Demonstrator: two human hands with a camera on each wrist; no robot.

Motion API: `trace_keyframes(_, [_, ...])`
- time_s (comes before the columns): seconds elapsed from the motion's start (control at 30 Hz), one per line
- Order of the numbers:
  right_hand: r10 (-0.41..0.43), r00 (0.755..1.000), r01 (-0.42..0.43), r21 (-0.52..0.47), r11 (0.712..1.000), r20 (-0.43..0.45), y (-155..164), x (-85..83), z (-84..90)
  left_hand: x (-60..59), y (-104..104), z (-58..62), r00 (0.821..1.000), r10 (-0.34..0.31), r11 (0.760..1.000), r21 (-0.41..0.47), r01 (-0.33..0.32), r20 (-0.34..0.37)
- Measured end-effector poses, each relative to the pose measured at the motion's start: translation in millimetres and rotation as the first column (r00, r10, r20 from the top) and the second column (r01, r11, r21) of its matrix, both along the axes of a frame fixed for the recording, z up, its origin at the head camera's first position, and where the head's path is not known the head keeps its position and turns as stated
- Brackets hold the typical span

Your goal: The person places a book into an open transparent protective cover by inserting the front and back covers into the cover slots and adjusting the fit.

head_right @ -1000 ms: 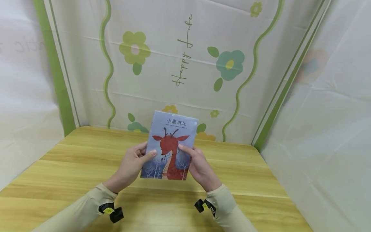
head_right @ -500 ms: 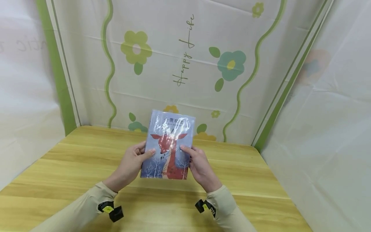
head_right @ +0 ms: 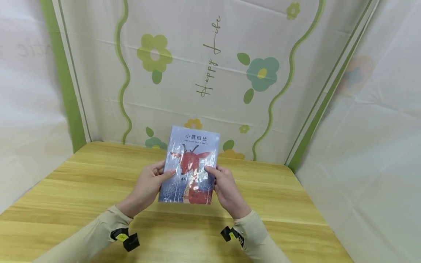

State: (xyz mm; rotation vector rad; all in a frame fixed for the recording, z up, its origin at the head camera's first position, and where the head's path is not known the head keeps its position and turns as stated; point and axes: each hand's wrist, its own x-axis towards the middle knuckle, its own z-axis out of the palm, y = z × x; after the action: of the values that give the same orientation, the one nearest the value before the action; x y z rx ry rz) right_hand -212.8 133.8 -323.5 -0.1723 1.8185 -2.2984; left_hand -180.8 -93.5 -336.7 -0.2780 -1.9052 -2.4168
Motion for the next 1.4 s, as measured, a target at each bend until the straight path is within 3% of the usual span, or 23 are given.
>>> trace_keyframes(0.97, [-0.033, 0.999, 0.034, 0.041, 0.999, -0.026, 4, 9.4, 12.4, -0.1, 6, 6.0, 1.0, -0.01, 1.0, 0.014, 0.01, 0.009])
trace_keyframes(1.4, [-0.031, 0.999, 0.033, 0.096, 0.995, -0.029, 4, 14.1, 19.6, -2.1, -1, 4.9, 0.997, -0.038, 0.996, 0.08, 0.033, 0.069])
